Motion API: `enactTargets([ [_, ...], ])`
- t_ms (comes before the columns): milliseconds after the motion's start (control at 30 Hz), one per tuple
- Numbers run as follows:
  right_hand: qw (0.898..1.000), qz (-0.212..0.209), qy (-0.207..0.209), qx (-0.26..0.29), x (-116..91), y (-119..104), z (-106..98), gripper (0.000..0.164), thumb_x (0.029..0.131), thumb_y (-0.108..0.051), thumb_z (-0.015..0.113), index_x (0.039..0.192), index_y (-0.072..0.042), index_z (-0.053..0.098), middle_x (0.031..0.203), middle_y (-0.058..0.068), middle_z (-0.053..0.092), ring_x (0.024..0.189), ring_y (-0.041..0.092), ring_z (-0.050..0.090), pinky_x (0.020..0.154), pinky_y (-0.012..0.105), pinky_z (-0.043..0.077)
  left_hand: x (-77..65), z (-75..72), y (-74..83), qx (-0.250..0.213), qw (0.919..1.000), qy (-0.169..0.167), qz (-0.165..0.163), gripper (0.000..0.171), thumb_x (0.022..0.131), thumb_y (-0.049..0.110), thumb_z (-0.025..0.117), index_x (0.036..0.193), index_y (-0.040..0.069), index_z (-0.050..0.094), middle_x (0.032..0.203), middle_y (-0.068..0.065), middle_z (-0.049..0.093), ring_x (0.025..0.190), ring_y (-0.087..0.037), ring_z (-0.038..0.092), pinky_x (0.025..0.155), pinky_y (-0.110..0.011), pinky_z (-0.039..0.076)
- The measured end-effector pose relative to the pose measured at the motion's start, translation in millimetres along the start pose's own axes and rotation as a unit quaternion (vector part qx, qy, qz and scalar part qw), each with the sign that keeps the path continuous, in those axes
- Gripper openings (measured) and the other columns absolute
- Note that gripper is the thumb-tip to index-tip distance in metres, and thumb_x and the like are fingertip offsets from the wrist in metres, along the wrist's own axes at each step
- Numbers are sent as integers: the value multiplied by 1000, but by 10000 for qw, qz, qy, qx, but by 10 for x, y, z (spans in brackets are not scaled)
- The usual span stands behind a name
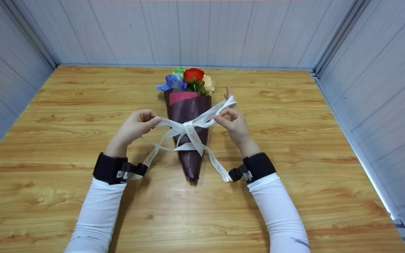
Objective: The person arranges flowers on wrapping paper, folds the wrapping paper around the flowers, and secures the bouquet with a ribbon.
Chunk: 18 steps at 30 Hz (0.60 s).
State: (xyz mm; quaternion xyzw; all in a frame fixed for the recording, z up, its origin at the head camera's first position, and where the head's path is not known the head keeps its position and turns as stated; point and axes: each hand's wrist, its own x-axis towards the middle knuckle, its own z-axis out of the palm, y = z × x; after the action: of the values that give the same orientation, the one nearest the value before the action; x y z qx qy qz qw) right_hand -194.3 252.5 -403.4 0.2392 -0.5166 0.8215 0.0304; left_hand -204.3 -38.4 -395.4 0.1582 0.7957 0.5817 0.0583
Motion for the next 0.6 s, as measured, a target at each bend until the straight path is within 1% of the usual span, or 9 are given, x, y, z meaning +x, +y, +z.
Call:
enactTargets([
  [100, 9952, -17, 197, -959, -11, 11, -57, 29, 78, 13, 55, 91, -4, 74, 157, 15, -14, 145, 25, -19, 116, 41, -11, -9, -31, 7, -57, 9999, 93, -3, 13, 92, 9, 58, 82, 1, 60, 64, 6, 50, 58, -6, 43, 55, -19, 35],
  [167, 9726, -7, 153, -2318, -4, 26, -79, 45, 72, 17, 46, 105, -1, 70, 158, 15, -8, 145, 28, -15, 115, 44, -9, -14, -41, 13, -92, 9999, 129, 17, 13, 92, 9, 58, 82, 1, 60, 64, 7, 50, 58, -6, 43, 56, -19, 34],
  [200, 9487, 33, 125, -3160, 2, 38, -84, 51, 69, 17, 45, 112, 0, 67, 159, 16, -2, 146, 31, -12, 115, 46, -9, -16, -41, 17, -114, 9998, 144, 37, 13, 92, 9, 58, 82, 1, 60, 63, 7, 49, 58, -6, 43, 56, -19, 34],
  [267, 8777, 168, -29, -4789, 8, 62, -82, 56, 70, 13, 51, 125, 2, 58, 157, 17, 16, 145, 36, -7, 112, 52, -12, -16, -35, 22, -166, 9996, 183, 103, 13, 92, 8, 58, 81, 1, 60, 62, 7, 50, 58, -6, 43, 56, -19, 34],
  [367, 7782, 369, -355, -6259, 8, 109, -78, 54, 78, -1, 64, 131, -2, 53, 140, 19, 48, 143, 43, 5, 105, 61, -19, -5, -14, 23, -251, 9991, 220, 249, 14, 92, 9, 58, 82, 0, 61, 62, 7, 50, 59, -6, 44, 57, -19, 35],
  [433, 7499, 496, -561, -6573, -5, 133, -87, 40, 82, -9, 68, 121, -3, 62, 119, 17, 64, 137, 44, 25, 103, 64, -18, 3, -3, 25, -311, 9987, 252, 326, 15, 92, 9, 58, 82, -1, 62, 63, 7, 51, 59, -7, 45, 58, -19, 36],
  [500, 7561, 594, -670, -6483, -16, 143, -110, 21, 83, -10, 68, 102, -1, 70, 95, 16, 70, 118, 39, 47, 106, 59, -1, 6, -3, 28, -361, 9982, 311, 359, 15, 92, 9, 59, 83, -2, 62, 63, 6, 50, 59, -7, 45, 58, -19, 36],
  [567, 7932, 833, -685, -5993, -28, 130, -142, 11, 86, -7, 64, 85, 1, 71, 78, 9, 68, 90, 28, 56, 102, 44, 23, 6, -15, 27, -375, 9978, 431, 333, 14, 92, 9, 59, 83, -1, 62, 62, 7, 50, 58, -6, 43, 56, -19, 35],
  [600, 8251, 1041, -651, -5515, -32, 121, -164, 13, 87, -5, 61, 81, 2, 70, 74, 4, 65, 81, 21, 55, 96, 36, 31, 6, -23, 26, -391, 9974, 508, 316, 14, 92, 9, 59, 82, -1, 62, 62, 7, 49, 58, -6, 43, 56, -19, 34],
])
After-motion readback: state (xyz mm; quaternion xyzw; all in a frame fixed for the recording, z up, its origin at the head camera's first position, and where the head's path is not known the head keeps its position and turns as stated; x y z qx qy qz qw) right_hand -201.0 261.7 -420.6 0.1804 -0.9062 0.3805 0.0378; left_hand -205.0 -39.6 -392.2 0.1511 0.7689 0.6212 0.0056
